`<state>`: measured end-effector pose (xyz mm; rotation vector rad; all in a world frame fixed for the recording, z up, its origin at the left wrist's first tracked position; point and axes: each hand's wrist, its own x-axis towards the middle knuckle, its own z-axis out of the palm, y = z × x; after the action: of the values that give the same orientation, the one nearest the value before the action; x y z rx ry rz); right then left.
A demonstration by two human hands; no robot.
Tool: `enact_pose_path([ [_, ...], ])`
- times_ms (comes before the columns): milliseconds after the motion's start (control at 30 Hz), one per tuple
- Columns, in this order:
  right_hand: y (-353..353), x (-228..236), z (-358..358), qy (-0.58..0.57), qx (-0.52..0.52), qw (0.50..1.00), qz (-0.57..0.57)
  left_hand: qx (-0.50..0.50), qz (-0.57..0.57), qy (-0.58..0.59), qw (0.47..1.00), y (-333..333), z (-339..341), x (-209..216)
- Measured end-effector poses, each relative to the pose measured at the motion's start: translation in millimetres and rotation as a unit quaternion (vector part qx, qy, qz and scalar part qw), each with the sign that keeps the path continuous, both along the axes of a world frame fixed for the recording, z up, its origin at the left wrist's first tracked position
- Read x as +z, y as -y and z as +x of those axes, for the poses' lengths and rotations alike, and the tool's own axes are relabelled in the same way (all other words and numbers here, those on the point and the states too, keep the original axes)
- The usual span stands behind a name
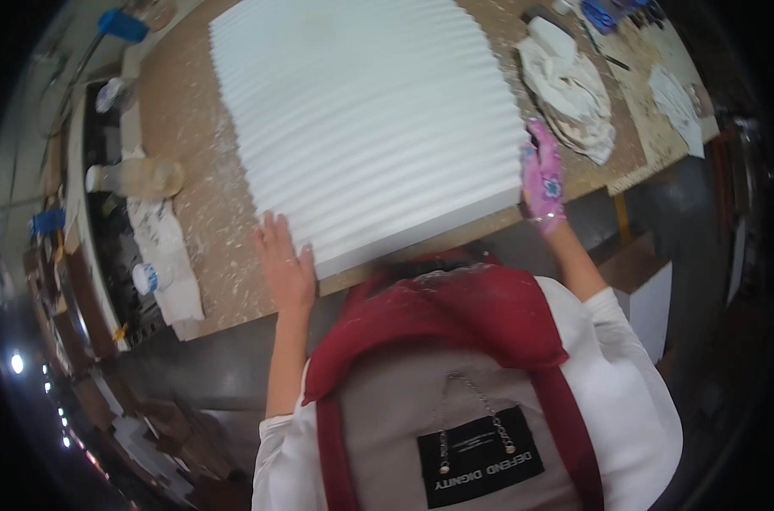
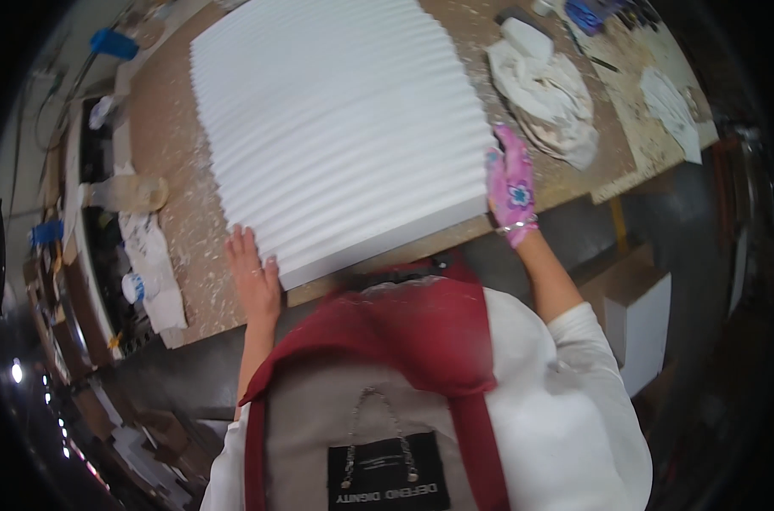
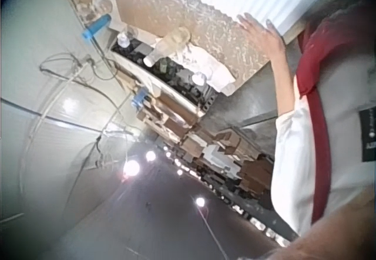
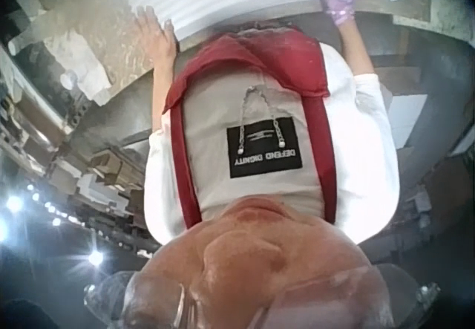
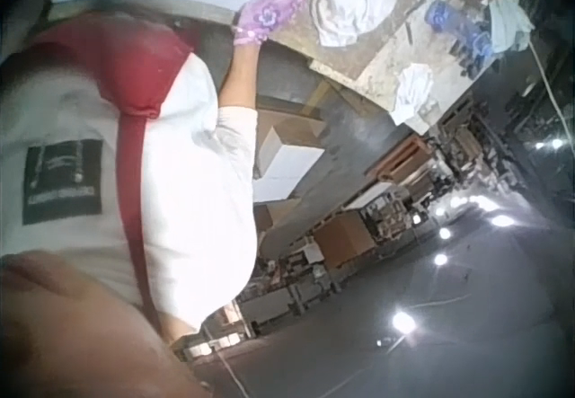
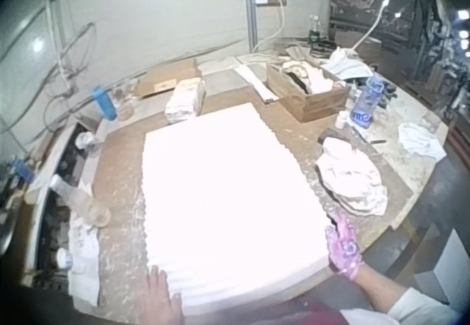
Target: The person sands the surfaces and edges of white panels with a sanding block, wipes them with a cloth, pours liquid from a bottle onto the cloth, and applies a substance from a container to the panel edges with a spatula.
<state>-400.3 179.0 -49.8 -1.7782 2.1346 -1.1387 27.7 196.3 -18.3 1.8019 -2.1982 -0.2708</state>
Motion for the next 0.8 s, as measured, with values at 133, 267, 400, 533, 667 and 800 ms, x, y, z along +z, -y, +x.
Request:
enact_pose_path([
  [133, 0.8, 3.6, -10.2, 0.101, 0.047, 0.993, 0.034, 0.042, -0.038, -0.259, 0.964, 1.8, 14.5, -17.3],
  [267, 22.2, 17.1, -17.3, 0.353, 0.062, 0.933, 0.014, 0.265, 0.1, -0.561, 0.778, 25.7, 2.1, 9.8],
  [400, 28.5, 5.4, -22.9, 0.192, 0.112, 0.971, 0.089, 0.19, 0.202, -0.581, 0.765, 31.5, 7.2, 16.1],
  [533, 24.0, 18.1, -13.5, 0.216, 0.097, 0.965, 0.116, 0.179, 0.227, -0.59, 0.754, 25.6, 19.2, 14.5],
  [667, 41.8, 27.7, -27.4, 0.331, 0.084, 0.934, 0.107, 0.172, 0.152, -0.615, 0.755, 61.5, 43.7, 2.0],
  [800, 117.7, 29.4, -45.0, 0.274, 0.132, 0.95, 0.07, 0.167, 0.082, -0.638, 0.748, 125.0, 70.0, -8.7],
])
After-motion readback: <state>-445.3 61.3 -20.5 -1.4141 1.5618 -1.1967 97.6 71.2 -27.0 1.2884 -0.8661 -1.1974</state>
